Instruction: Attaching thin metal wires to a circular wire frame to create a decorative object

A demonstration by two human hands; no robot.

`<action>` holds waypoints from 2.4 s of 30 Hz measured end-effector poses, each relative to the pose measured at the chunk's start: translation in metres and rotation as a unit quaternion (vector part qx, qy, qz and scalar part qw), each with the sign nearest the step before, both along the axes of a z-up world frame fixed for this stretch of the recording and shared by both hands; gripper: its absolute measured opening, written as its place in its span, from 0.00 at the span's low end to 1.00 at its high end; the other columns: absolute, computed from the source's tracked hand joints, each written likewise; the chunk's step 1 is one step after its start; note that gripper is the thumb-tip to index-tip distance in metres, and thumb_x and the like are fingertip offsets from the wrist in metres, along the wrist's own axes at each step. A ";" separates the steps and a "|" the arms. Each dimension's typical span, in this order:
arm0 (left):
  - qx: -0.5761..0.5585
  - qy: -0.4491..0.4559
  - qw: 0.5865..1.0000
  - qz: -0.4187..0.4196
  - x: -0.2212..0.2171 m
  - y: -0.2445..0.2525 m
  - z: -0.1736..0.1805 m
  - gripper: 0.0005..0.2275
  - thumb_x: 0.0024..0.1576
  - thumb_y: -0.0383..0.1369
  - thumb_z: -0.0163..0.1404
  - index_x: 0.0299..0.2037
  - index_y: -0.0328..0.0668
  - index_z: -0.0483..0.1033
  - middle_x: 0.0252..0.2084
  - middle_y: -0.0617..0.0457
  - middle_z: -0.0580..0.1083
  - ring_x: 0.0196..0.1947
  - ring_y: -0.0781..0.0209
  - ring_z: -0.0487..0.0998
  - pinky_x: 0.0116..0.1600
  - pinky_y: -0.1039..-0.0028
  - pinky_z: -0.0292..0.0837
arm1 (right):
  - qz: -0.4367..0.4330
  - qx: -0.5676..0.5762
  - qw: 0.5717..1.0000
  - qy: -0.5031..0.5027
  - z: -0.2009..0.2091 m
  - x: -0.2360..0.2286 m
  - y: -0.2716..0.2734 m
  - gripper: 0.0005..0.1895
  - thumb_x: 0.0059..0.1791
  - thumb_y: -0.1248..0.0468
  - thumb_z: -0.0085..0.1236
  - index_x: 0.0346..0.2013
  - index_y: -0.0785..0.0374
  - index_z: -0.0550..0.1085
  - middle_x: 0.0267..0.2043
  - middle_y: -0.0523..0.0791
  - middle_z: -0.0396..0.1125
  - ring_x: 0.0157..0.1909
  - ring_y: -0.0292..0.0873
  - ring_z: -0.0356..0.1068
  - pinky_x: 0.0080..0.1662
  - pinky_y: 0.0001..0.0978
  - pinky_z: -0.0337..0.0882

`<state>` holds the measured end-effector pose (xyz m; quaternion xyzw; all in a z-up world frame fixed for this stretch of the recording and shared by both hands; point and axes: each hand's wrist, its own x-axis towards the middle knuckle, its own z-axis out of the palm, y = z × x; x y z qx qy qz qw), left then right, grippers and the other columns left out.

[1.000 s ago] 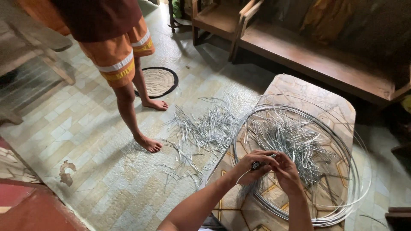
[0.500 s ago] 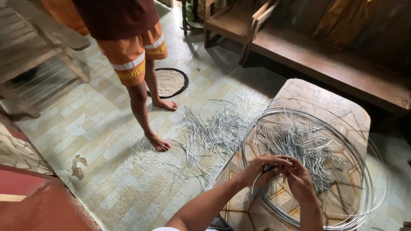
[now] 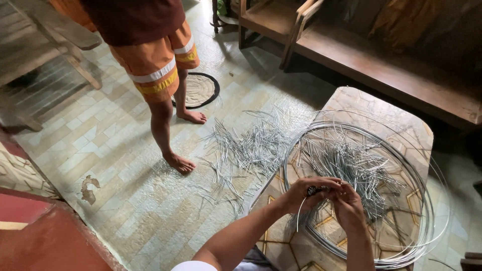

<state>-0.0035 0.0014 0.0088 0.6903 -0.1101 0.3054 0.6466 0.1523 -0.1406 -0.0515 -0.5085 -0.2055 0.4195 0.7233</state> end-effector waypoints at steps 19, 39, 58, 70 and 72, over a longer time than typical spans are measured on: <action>-0.017 0.000 1.000 0.010 0.002 0.001 -0.009 0.13 0.67 0.26 0.44 0.60 0.43 0.71 0.65 0.40 0.71 0.66 0.47 0.73 0.69 0.63 0.74 | 0.000 0.013 0.999 -0.041 -0.010 0.002 0.001 0.20 0.50 0.80 0.48 0.56 0.68 0.70 0.53 0.55 0.67 0.55 0.51 0.67 0.59 0.41 0.70; -0.043 -0.033 0.998 -0.021 0.000 0.003 -0.006 0.19 0.63 0.16 0.45 0.62 0.45 0.71 0.66 0.42 0.69 0.68 0.45 0.72 0.71 0.61 0.74 | 0.047 0.000 0.987 -0.155 0.022 -0.010 0.006 0.19 0.50 0.73 0.50 0.57 0.68 0.72 0.56 0.56 0.71 0.57 0.54 0.71 0.58 0.46 0.74; -0.090 0.034 0.995 -0.019 0.005 0.005 0.035 0.11 0.61 0.29 0.50 0.51 0.43 0.82 0.61 0.43 0.75 0.60 0.50 0.76 0.63 0.65 0.70 | -0.083 0.051 0.965 -0.243 -0.030 0.006 0.005 0.30 0.39 0.91 0.47 0.52 0.72 0.75 0.46 0.56 0.73 0.48 0.46 0.71 0.55 0.47 0.70; 0.005 0.059 0.995 -0.079 0.004 0.020 0.037 0.24 0.61 0.33 0.55 0.67 0.38 0.68 0.68 0.40 0.67 0.71 0.42 0.61 0.72 0.50 0.54 | -0.085 0.012 0.917 -0.389 0.029 -0.017 -0.002 0.29 0.58 0.48 0.43 0.60 0.72 0.73 0.59 0.59 0.68 0.66 0.58 0.65 0.66 0.51 0.60; 0.042 0.094 0.993 -0.052 -0.002 0.020 0.055 0.35 0.61 0.40 0.55 0.74 0.34 0.51 0.71 0.21 0.55 0.69 0.17 0.52 0.70 0.30 0.45 | -0.109 0.000 0.915 -0.390 0.037 -0.021 0.002 0.32 0.59 0.45 0.38 0.66 0.65 0.71 0.60 0.54 0.69 0.66 0.53 0.64 0.66 0.49 0.59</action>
